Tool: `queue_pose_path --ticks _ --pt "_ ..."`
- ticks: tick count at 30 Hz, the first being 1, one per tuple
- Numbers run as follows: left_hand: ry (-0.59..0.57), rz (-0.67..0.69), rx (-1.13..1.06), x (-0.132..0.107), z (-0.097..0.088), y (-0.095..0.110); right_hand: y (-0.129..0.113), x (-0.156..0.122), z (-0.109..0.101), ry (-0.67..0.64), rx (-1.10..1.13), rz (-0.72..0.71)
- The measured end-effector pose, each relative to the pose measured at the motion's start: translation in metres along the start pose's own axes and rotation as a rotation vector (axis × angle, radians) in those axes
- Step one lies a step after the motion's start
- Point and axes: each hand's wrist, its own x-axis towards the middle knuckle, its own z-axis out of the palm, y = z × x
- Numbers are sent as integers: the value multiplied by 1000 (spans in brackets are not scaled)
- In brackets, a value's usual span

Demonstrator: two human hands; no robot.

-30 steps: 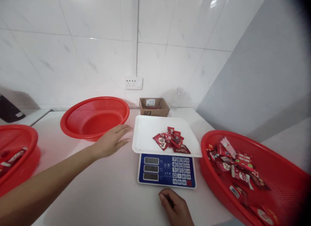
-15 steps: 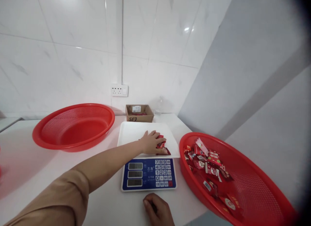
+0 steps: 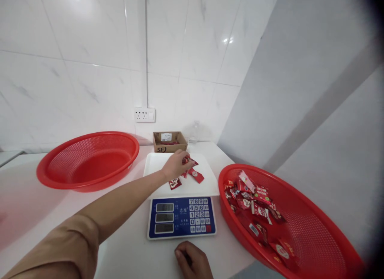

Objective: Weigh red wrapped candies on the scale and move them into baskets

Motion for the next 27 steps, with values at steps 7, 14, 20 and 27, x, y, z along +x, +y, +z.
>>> queue_pose_path --ticks 7,14,20,27 --pt "207 -152 61 -11 -86 -51 -6 -1 -3 -3 5 -1" --pt "183 -439 399 -73 -162 -126 -10 2 -8 -73 -6 -27" --pt "3 -480 439 -90 -161 -141 -10 2 -6 -42 16 -6" --pt "-221 -185 199 -61 -69 -66 -6 1 -4 -22 -10 -16"
